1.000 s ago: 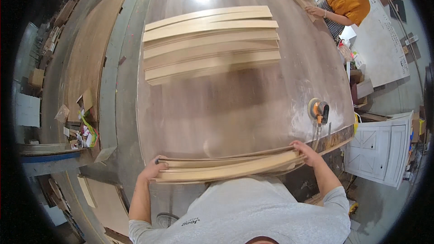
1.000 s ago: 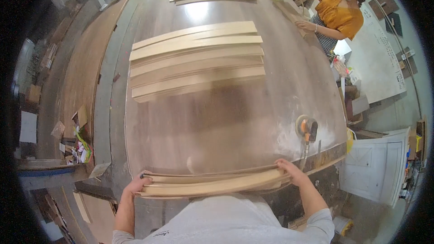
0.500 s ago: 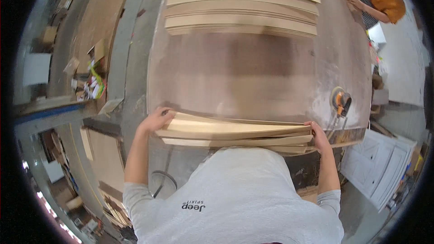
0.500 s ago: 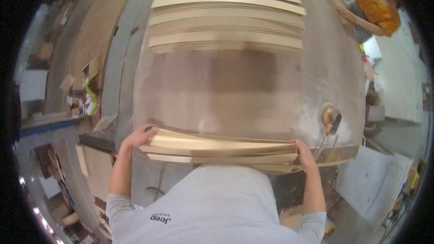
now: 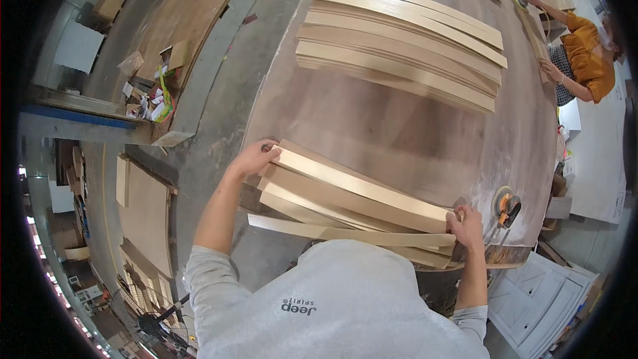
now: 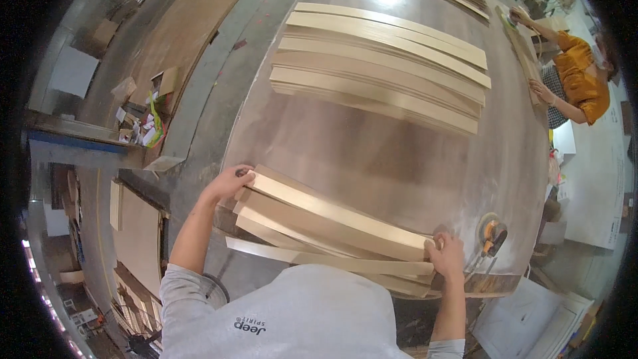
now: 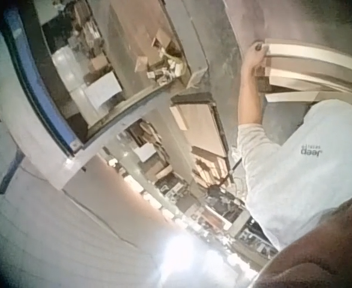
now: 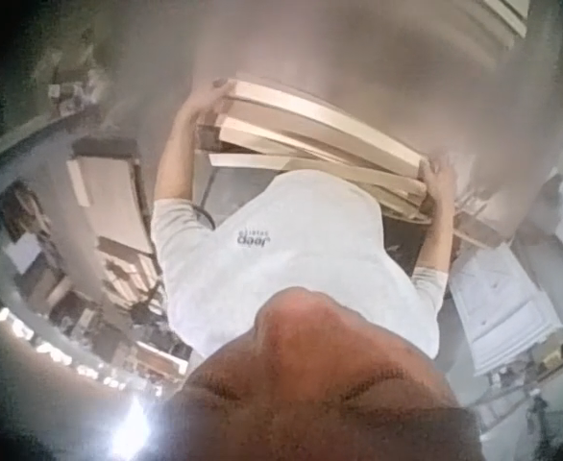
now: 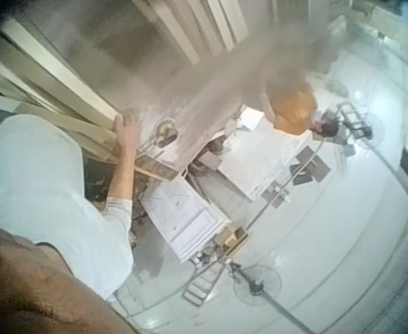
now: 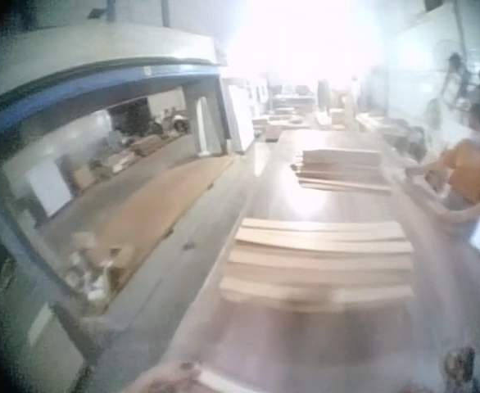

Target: Sanding wood panels with an orbital sander and stacking them on a table.

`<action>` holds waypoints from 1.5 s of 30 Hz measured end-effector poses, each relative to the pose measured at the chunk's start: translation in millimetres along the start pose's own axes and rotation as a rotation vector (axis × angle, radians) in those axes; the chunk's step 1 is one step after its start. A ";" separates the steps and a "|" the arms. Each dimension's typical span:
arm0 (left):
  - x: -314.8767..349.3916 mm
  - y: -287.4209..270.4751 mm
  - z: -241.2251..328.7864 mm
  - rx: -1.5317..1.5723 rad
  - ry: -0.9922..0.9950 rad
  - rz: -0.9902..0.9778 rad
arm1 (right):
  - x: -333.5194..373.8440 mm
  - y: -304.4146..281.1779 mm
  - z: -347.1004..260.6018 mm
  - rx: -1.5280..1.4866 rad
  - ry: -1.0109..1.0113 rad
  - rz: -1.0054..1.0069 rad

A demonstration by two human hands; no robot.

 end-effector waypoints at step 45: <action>-3.1 110.3 96.7 -0.831 0.577 -0.220 | -35.5 -5.2 -189.2 0.188 -0.625 -0.034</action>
Point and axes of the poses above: each hand's wrist, its own x-axis away from the middle knuckle, its own y-axis out of the palm, z = x × y, the point moved 6 cm from there along -x, towards the middle knuckle, and after that the axes turned 15 degrees about x, right-handed, at the moved point
